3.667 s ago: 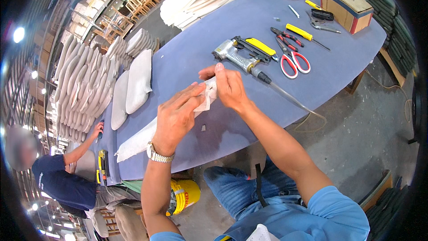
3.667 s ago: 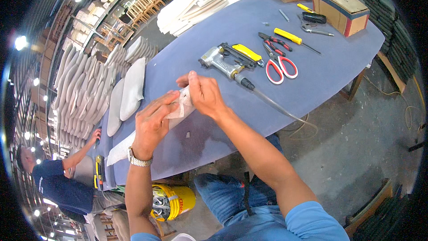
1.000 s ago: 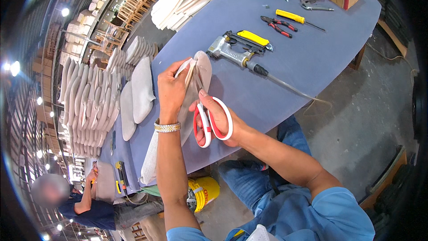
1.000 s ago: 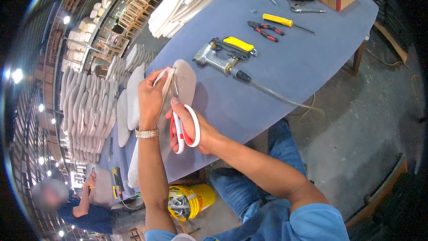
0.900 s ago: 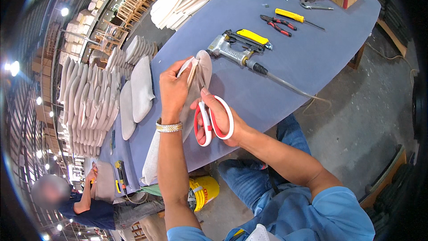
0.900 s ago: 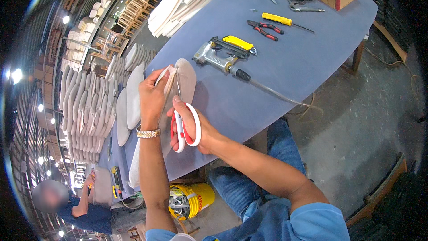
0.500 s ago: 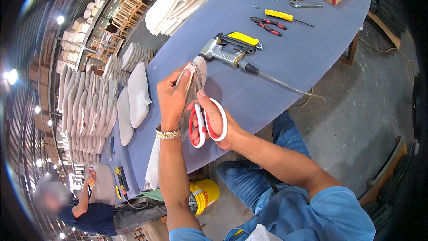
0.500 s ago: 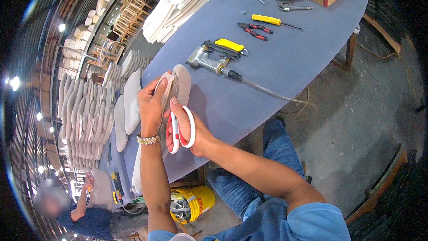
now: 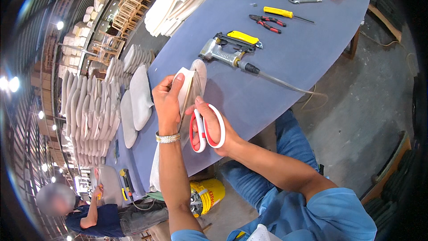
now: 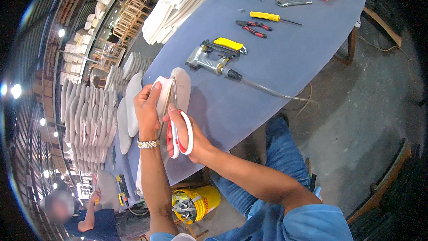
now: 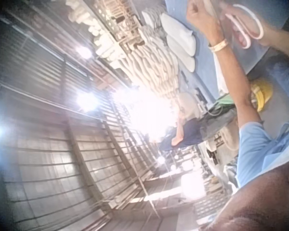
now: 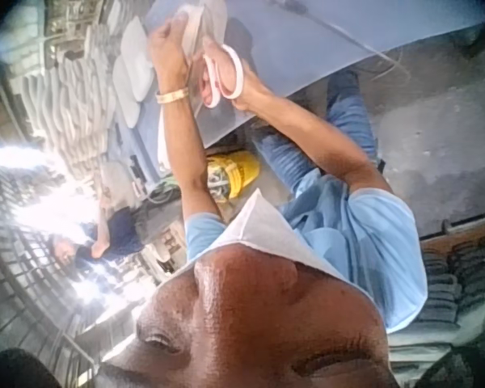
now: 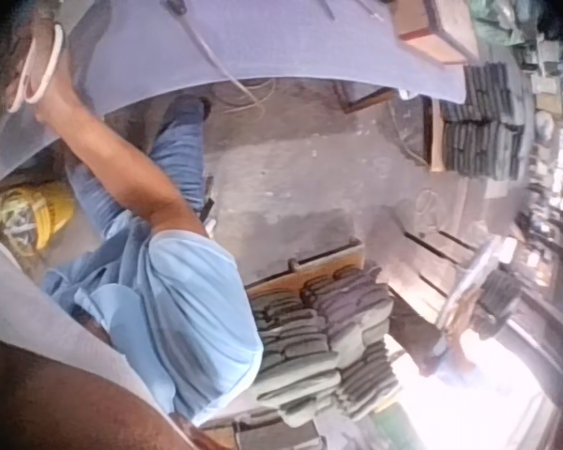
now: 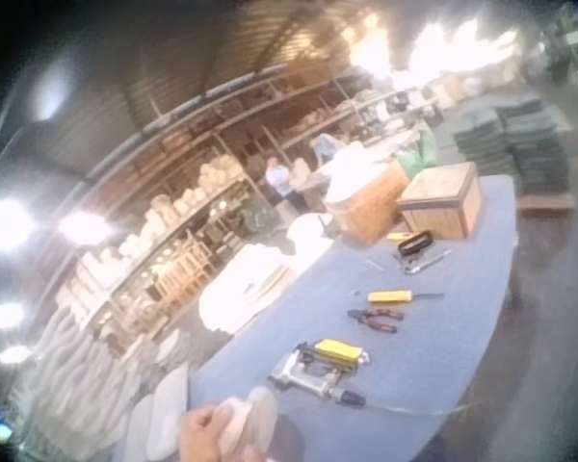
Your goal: The person staples fabric onto a cushion frame using a pneumatic staple gun, trims excess fabric with a utility knife, and cuts remaining edges with scissors. The person handles multiple cushion units and places finished pieces aside.
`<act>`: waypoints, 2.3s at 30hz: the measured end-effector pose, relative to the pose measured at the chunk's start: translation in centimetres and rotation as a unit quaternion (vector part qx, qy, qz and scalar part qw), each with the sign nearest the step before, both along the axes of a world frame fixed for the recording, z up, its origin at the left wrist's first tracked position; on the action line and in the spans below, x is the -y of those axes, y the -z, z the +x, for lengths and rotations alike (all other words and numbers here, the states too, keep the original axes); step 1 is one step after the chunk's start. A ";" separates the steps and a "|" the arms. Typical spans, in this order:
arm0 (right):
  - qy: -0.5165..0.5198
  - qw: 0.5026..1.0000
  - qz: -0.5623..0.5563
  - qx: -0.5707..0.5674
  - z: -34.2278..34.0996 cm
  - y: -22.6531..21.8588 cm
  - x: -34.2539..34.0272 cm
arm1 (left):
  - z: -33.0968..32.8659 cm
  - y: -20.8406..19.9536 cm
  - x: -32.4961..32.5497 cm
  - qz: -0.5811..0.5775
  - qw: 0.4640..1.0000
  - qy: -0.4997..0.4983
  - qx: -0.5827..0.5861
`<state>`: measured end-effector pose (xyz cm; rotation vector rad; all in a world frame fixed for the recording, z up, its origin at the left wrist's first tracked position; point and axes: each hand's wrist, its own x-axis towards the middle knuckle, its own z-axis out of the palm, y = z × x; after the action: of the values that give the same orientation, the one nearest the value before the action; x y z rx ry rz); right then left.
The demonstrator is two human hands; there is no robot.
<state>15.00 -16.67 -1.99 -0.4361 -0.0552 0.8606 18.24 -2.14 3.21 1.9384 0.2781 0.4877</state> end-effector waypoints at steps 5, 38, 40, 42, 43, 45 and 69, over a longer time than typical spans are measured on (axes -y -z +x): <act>-0.022 0.999 -0.012 0.026 -0.3 0.5 0.7 | 0.3 0.0 0.0 -0.023 1.000 0.003 0.000; 0.052 0.998 0.017 -0.017 -0.5 -0.2 -2.3 | 0.1 -0.3 -0.4 0.003 1.000 0.031 0.002; 0.055 0.998 0.022 -0.023 -0.4 -0.1 -2.3 | 0.2 -0.4 -0.2 0.003 1.000 0.030 -0.003; 0.062 0.998 0.022 -0.023 -0.3 0.0 -2.4 | 0.2 -0.5 -0.1 0.004 0.999 0.033 -0.005; 0.067 0.997 0.020 -0.020 -0.4 0.0 -2.6 | 0.2 -0.5 -0.1 0.005 0.999 0.034 -0.006; 0.075 0.997 0.015 -0.015 -0.5 0.0 -2.6 | 0.2 -0.3 -0.4 0.004 0.999 0.040 -0.001; 0.023 0.999 0.007 -0.021 -1.0 0.5 -1.0 | 0.6 0.5 -0.5 0.096 0.993 0.034 0.052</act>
<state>13.97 -15.64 -2.49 -0.4054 -0.0122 0.8229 18.88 -1.68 2.71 2.0936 0.1003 0.5848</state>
